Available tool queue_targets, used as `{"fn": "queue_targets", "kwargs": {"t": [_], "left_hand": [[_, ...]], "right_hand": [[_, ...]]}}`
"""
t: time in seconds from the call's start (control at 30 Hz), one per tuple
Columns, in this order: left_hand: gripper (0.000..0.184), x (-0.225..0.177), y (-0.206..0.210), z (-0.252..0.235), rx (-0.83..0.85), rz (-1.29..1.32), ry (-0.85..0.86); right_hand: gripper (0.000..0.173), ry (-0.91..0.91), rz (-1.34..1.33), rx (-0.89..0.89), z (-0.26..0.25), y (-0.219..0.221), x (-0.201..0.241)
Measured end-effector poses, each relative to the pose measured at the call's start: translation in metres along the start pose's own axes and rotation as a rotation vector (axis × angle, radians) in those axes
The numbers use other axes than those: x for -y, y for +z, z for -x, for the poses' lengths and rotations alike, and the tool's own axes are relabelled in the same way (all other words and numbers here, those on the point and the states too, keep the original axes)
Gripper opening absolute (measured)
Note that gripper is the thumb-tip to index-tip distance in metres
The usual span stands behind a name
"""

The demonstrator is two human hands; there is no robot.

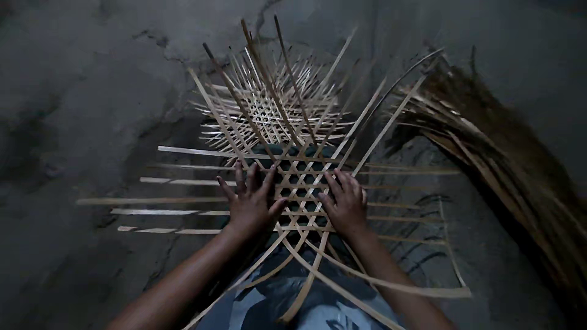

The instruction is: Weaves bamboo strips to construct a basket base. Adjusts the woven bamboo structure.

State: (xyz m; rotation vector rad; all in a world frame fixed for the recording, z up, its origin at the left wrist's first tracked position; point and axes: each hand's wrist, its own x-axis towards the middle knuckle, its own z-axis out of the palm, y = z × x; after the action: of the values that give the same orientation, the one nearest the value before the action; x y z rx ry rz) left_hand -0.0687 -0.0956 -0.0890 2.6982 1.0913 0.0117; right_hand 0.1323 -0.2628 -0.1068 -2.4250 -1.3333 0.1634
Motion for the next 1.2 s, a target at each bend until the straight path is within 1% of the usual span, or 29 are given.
{"fn": "queue_targets", "kwargs": {"t": [0.03, 0.07, 0.1, 0.13, 0.17, 0.2, 0.23, 0.27, 0.37, 0.47, 0.53, 0.7, 0.8, 0.83, 0.93, 1.0, 1.07, 1.13, 1.2], "left_hand": [[0.085, -0.004, -0.005, 0.001, -0.041, 0.018, 0.074], [0.082, -0.009, -0.006, -0.001, -0.141, 0.053, 0.191], [0.077, -0.014, -0.005, -0.004, -0.206, 0.09, 0.316], [0.072, -0.019, -0.003, -0.009, -0.18, 0.106, 0.417], [0.069, -0.022, -0.002, -0.014, -0.063, 0.108, 0.482], [0.068, -0.024, 0.001, -0.02, 0.084, 0.1, 0.513], [0.068, -0.024, 0.007, -0.026, 0.188, 0.087, 0.526], [0.069, -0.024, 0.01, -0.031, 0.242, 0.084, 0.531], [0.071, -0.026, 0.009, -0.037, 0.326, 0.095, 0.527], [0.079, -0.023, -0.006, -0.043, 0.421, 0.103, 0.535], [0.084, -0.026, -0.02, -0.045, 0.424, 0.089, 0.537], [0.097, -0.041, -0.033, -0.052, 0.293, 0.0, 0.494], [0.104, -0.035, -0.053, -0.075, 0.265, -0.012, 0.445], [0.102, -0.026, -0.061, -0.088, 0.23, -0.02, 0.423], [0.086, 0.01, -0.089, -0.132, 0.051, -0.096, 0.324], [0.088, 0.031, -0.112, -0.153, -0.071, -0.135, 0.218], [0.085, 0.048, -0.135, -0.168, -0.183, -0.17, 0.139], [0.085, 0.06, -0.15, -0.181, -0.285, -0.177, 0.091], [0.087, 0.063, -0.163, -0.191, -0.333, -0.175, 0.041]], "right_hand": [[0.058, 0.011, -0.04, 0.002, -0.001, -0.005, 0.001], [0.057, 0.013, -0.088, -0.016, -0.003, -0.011, 0.0], [0.056, 0.004, -0.141, -0.059, -0.006, -0.016, -0.002], [0.055, 0.003, -0.191, -0.112, -0.008, -0.02, -0.004], [0.053, 0.008, -0.229, -0.153, -0.011, -0.026, -0.005], [0.051, 0.018, -0.262, -0.181, -0.013, -0.034, -0.005], [0.049, 0.024, -0.29, -0.206, -0.015, -0.044, -0.005], [0.048, 0.023, -0.316, -0.233, -0.016, -0.053, -0.005], [0.042, 0.018, -0.383, -0.3, -0.013, -0.075, -0.007], [0.041, 0.017, -0.428, -0.336, -0.012, -0.097, -0.01], [0.041, 0.005, -0.418, -0.36, -0.009, -0.114, -0.014], [0.038, -0.047, -0.436, -0.49, 0.008, -0.147, -0.03], [0.038, -0.049, -0.447, -0.578, 0.023, -0.168, -0.042], [0.038, -0.057, -0.441, -0.608, 0.029, -0.175, -0.048], [0.037, -0.06, -0.428, -0.679, 0.048, -0.192, -0.064], [0.035, -0.064, -0.446, -0.706, 0.058, -0.191, -0.08], [0.033, -0.026, -0.481, -0.688, 0.064, -0.183, -0.082], [0.032, 0.019, -0.535, -0.602, 0.067, -0.167, -0.074], [0.029, 0.043, -0.6, -0.499, 0.066, -0.14, -0.054]]}}
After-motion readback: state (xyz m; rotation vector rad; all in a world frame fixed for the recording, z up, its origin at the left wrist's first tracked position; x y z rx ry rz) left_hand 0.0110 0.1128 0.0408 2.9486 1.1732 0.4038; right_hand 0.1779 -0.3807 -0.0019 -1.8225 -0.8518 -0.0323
